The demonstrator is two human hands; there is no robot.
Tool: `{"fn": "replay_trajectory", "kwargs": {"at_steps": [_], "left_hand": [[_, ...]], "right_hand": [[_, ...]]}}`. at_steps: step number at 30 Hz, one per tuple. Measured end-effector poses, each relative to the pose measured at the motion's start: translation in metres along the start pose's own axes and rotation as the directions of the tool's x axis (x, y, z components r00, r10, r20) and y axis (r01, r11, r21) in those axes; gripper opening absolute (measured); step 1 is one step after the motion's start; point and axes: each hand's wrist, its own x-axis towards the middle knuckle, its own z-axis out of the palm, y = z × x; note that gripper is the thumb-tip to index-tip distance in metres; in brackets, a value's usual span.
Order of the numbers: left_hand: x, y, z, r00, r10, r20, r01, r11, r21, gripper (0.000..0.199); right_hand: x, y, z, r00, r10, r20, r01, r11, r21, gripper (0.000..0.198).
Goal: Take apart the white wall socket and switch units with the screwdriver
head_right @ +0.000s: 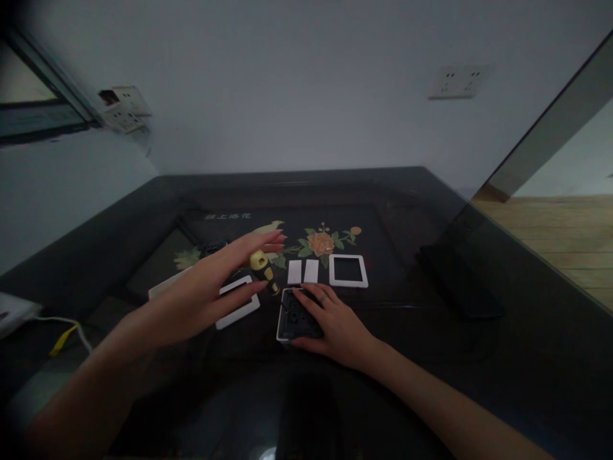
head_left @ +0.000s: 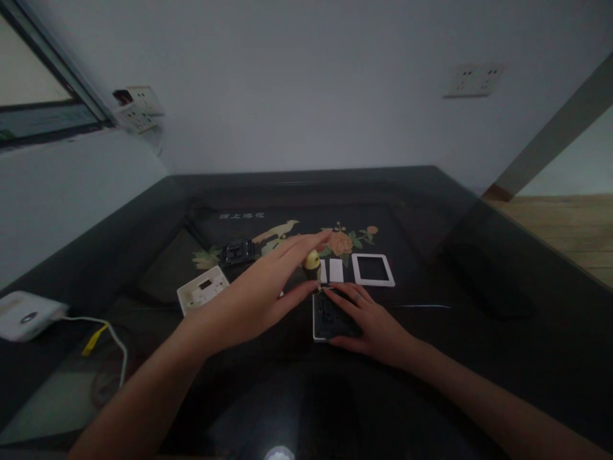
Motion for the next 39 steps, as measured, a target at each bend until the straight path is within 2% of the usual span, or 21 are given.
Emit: {"fn": "replay_trajectory", "kwargs": {"at_steps": [3,7,9,11,14,16,18,23,26,30,32,34,37,39], "left_hand": [[0.001,-0.003,0.0,0.999,0.028,0.014,-0.029,1.0,0.004,0.055],[0.006,-0.006,0.015,0.986,0.042,-0.162,-0.02,0.991,0.135,0.035],[0.007,-0.005,0.019,0.979,0.048,-0.198,-0.016,0.988,0.157,0.03],[0.005,-0.001,0.015,0.985,0.054,-0.163,-0.036,0.993,0.113,0.036],[0.0,0.003,0.002,0.997,0.071,-0.031,-0.07,0.997,0.021,0.056],[-0.002,0.004,-0.003,0.997,0.074,0.017,-0.074,0.997,0.016,0.059],[-0.002,0.002,-0.001,0.998,0.058,-0.012,-0.058,0.998,0.039,0.054],[0.005,-0.001,0.019,0.984,-0.005,-0.18,0.036,0.985,0.169,0.03],[0.006,0.002,0.017,0.987,-0.008,-0.162,0.033,0.988,0.148,0.029],[0.002,0.004,0.003,0.999,-0.015,-0.045,0.014,1.0,-0.016,0.048],[0.001,0.002,0.001,0.999,-0.036,-0.014,0.035,0.998,-0.045,0.053],[0.003,-0.001,0.005,0.996,-0.066,-0.054,0.065,0.998,-0.02,0.049],[0.008,-0.004,0.016,0.988,-0.081,-0.135,0.093,0.992,0.083,0.032],[0.009,-0.004,0.019,0.989,-0.071,-0.127,0.084,0.991,0.102,0.027]], "right_hand": [[-0.001,-0.001,0.0,1.0,0.006,0.006,-0.006,1.0,0.002,0.081],[-0.002,0.0,0.001,1.0,-0.002,0.003,0.002,1.0,-0.008,0.081],[-0.002,0.001,0.002,1.0,-0.01,-0.014,0.01,1.0,-0.012,0.079],[-0.002,0.001,0.002,1.0,-0.016,-0.025,0.016,1.0,-0.007,0.079],[-0.002,0.0,0.001,1.0,-0.015,-0.019,0.015,1.0,0.004,0.079],[-0.001,0.0,0.0,1.0,-0.013,-0.014,0.013,1.0,0.006,0.08],[-0.002,0.0,0.0,1.0,-0.015,-0.017,0.015,1.0,0.009,0.081],[-0.002,0.001,0.002,0.999,-0.015,-0.031,0.015,1.0,-0.008,0.08],[-0.002,0.001,0.003,0.999,-0.015,-0.03,0.014,1.0,-0.022,0.08],[-0.001,0.001,0.002,1.0,-0.011,-0.015,0.011,1.0,-0.012,0.081],[-0.001,0.001,0.002,1.0,-0.013,-0.02,0.013,1.0,-0.007,0.081],[-0.002,0.001,0.002,1.0,-0.017,-0.025,0.017,1.0,-0.005,0.081],[-0.002,0.001,0.001,1.0,-0.019,-0.023,0.019,1.0,0.0,0.082],[-0.002,0.0,0.0,1.0,-0.013,-0.019,0.013,1.0,0.009,0.082]]}}
